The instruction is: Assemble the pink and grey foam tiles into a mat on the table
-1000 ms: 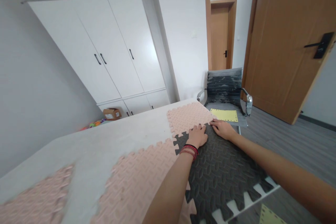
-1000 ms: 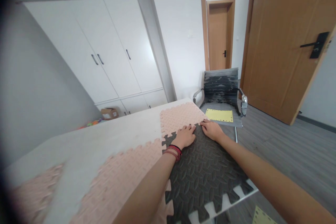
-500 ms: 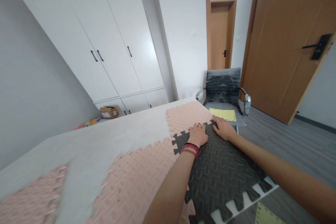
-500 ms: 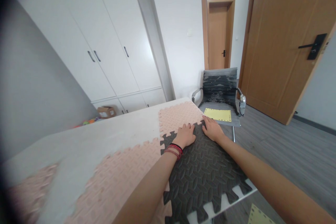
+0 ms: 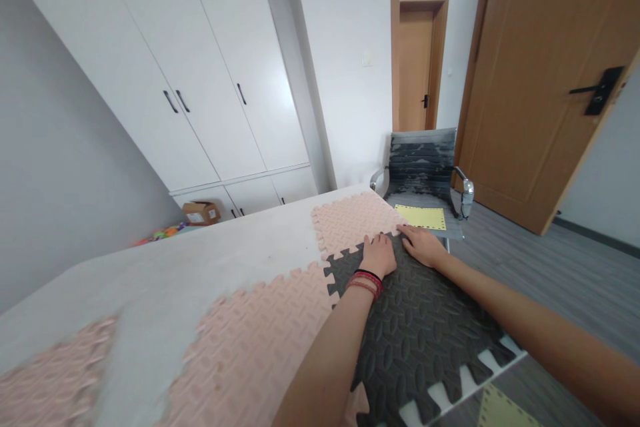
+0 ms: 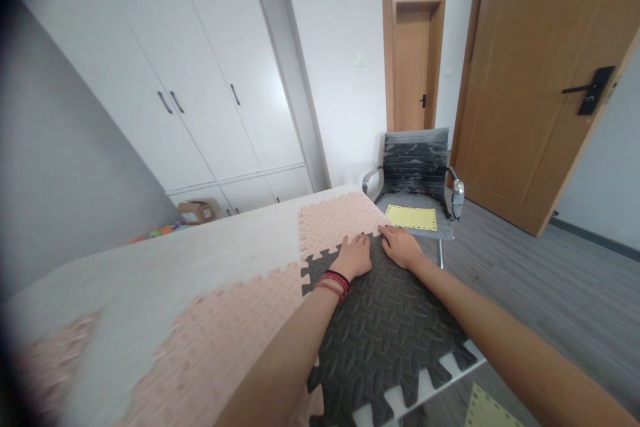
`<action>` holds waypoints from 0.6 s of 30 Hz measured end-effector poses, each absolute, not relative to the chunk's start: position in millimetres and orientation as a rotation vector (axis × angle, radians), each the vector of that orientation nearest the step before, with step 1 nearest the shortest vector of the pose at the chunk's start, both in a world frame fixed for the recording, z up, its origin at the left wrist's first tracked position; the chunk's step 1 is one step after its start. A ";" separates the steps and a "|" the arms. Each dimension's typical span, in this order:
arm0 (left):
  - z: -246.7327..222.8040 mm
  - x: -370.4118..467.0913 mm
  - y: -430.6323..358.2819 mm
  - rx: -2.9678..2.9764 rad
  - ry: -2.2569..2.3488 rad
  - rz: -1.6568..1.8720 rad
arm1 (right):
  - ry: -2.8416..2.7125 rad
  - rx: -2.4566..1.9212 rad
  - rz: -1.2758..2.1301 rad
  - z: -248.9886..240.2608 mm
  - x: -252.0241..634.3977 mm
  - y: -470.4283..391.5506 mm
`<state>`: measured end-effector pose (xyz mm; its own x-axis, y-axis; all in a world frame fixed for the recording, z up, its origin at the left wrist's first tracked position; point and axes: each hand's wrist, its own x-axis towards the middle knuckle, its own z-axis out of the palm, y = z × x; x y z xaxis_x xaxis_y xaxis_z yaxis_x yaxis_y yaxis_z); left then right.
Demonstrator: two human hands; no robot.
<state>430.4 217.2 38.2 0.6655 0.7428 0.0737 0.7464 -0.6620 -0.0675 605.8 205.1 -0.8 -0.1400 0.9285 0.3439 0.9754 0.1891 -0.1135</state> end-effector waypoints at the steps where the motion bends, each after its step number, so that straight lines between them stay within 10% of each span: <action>1: 37.7 431.9 217.4 -2.783 -1.255 -0.057 | -2.150 -1.782 -0.187 -0.7 606.2 205.3; 18: 67.1 366.9 188.6 -3.125 -1.300 -0.251 | -2.203 -1.872 -0.112 8.2 600.8 207.0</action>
